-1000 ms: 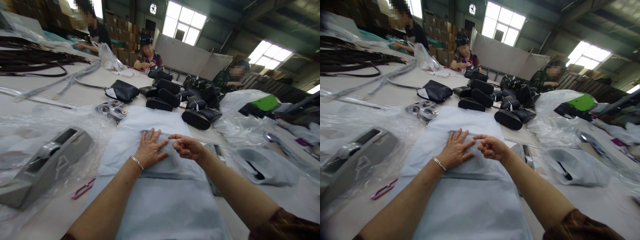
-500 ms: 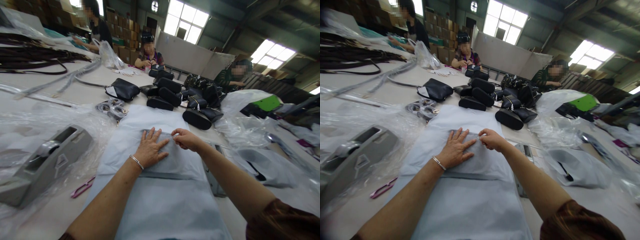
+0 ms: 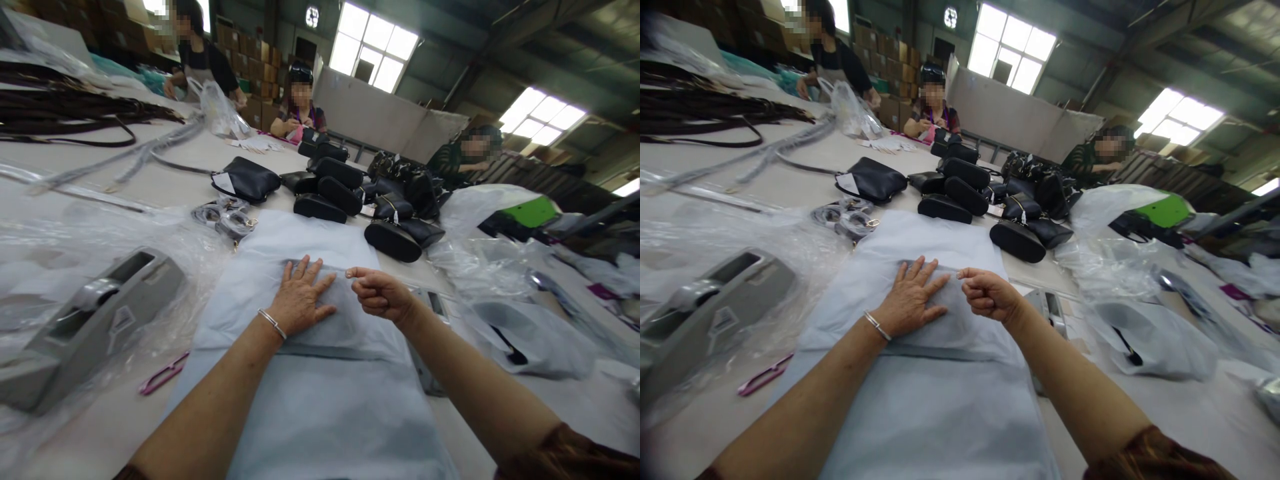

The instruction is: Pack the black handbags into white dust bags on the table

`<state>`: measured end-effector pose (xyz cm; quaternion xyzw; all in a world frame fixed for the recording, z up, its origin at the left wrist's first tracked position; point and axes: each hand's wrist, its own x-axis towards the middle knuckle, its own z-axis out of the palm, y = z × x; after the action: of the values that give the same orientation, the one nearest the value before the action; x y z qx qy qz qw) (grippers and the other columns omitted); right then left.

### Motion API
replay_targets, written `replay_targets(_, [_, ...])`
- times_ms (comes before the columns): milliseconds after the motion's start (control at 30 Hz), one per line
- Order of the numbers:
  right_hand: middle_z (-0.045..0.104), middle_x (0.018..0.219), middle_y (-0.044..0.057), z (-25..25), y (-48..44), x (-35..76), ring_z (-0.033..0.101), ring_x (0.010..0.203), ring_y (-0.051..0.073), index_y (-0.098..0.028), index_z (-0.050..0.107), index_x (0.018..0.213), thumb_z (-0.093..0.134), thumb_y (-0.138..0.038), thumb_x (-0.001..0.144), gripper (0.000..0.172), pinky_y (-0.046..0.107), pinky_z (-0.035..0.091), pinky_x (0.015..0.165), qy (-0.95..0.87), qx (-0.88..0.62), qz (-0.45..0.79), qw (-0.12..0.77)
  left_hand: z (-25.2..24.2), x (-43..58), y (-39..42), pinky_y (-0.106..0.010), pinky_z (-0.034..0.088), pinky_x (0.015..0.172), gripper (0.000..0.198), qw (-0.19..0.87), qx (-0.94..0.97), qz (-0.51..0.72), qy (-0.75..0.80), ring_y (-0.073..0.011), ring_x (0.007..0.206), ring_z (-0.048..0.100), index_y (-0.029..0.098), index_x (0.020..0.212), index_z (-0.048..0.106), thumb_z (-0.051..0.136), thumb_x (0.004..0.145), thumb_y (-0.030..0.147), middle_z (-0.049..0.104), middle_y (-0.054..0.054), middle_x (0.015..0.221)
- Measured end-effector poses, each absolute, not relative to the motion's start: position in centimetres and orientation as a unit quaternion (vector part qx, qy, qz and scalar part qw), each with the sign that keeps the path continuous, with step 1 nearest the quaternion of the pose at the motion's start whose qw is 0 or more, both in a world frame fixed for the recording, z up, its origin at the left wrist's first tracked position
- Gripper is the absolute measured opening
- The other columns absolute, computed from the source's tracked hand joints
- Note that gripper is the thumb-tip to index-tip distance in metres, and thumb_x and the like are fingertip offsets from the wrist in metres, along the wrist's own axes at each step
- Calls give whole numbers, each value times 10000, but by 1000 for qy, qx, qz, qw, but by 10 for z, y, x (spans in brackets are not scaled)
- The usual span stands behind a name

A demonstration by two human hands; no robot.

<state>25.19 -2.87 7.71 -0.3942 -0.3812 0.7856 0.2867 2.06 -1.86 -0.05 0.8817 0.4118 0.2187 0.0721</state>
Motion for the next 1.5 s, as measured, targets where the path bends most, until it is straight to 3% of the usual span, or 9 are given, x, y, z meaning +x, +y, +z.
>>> replay_targets(233, [281,556,-149,58,-33,246,52,343,17,-233,489,1024,640,-267,814,261,164,45,334,-367,-347,811,296,7,17,-18,-699,126,1198,808,137,875,226,407,-412,1549,157,285,1564,383,650,877,617,320,-145,1652])
replay_targets(367, [259,558,-151,50,-32,238,40,353,21,-237,482,1024,636,-267,811,265,163,62,336,-359,-340,815,302,8,12,-15,-694,130,1197,676,196,860,259,393,-392,1555,159,278,1508,455,605,921,578,332,-148,1645])
replay_targets(533, [277,549,-150,46,-32,228,36,352,23,-234,487,1025,635,-259,807,265,159,64,324,-346,-315,827,311,7,10,-13,-633,137,1225,402,258,823,314,397,-319,1560,196,262,1339,573,576,951,364,403,-108,1615])
replay_targets(667, [273,551,-150,43,-32,220,38,353,21,-225,495,1026,634,-268,815,256,157,75,324,-345,-314,831,303,8,10,-14,-606,157,1232,328,263,813,331,401,-301,1552,233,257,1241,618,574,916,258,449,-92,1590])
replay_targets(1133, [299,532,-149,45,-35,203,76,351,22,-220,492,948,671,-292,809,237,162,65,327,-316,-348,826,311,3,12,-13,-584,170,1241,116,265,795,364,406,-262,1530,298,246,1007,675,590,928,241,513,-55,1543])
replay_targets(1333, [398,491,-123,59,-31,200,240,349,23,-213,521,817,819,-326,693,342,171,132,356,-413,-501,654,388,4,11,-12,-597,162,1238,96,253,811,336,407,-271,1543,263,233,937,682,601,893,209,415,-65,1613])
replay_targets(1500, [477,542,-71,59,-25,196,345,443,57,-193,609,739,799,-368,665,268,215,239,419,-522,-568,488,409,8,11,-13,-590,158,1242,87,250,815,323,411,-287,1545,254,212,899,685,613,858,183,385,-91,1628])
